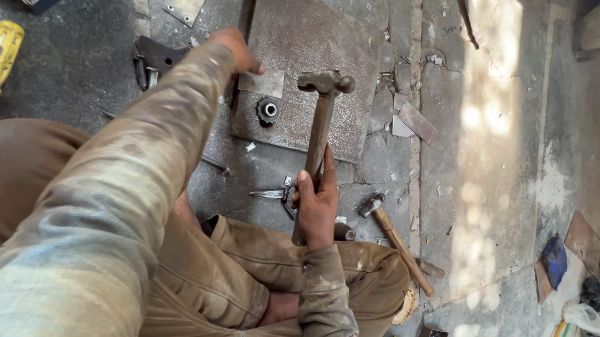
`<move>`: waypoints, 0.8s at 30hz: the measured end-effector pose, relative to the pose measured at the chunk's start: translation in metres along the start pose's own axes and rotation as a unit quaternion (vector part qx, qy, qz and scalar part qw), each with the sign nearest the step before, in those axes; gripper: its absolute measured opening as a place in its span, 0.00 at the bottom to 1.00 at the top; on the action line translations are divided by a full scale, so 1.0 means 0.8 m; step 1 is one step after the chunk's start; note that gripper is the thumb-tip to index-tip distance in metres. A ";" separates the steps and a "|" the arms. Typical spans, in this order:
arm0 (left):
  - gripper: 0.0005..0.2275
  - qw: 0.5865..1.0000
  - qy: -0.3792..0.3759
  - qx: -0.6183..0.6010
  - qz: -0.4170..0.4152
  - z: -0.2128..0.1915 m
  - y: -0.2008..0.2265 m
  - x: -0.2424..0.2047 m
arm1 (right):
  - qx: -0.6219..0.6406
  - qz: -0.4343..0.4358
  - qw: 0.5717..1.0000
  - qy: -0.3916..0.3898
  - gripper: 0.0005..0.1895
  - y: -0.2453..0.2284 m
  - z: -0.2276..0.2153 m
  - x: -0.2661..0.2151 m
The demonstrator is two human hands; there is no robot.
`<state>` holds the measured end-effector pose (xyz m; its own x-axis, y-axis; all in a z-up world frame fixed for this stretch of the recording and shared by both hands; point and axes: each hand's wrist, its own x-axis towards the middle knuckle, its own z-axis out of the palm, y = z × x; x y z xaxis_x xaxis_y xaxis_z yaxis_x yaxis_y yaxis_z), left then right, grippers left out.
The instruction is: The person sits on the floor and repeatedly hammers small metal pieces on a metal plate using a hammer and a chisel. The person adjusts the metal pieces and tools between strikes.
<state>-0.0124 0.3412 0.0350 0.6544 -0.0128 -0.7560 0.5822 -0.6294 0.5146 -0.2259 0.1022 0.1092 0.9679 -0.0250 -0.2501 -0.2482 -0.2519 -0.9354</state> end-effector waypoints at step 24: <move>0.17 0.990 0.089 -0.105 -0.039 0.000 -0.001 0.005 | -0.184 -0.042 0.982 -0.013 0.38 0.016 0.048 0.047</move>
<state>-0.0106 0.3416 0.0317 0.6667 0.1785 -0.7237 0.7100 -0.4478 0.5436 -0.1939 0.1348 0.0780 0.9817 0.0341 -0.1873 -0.1326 -0.5840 -0.8009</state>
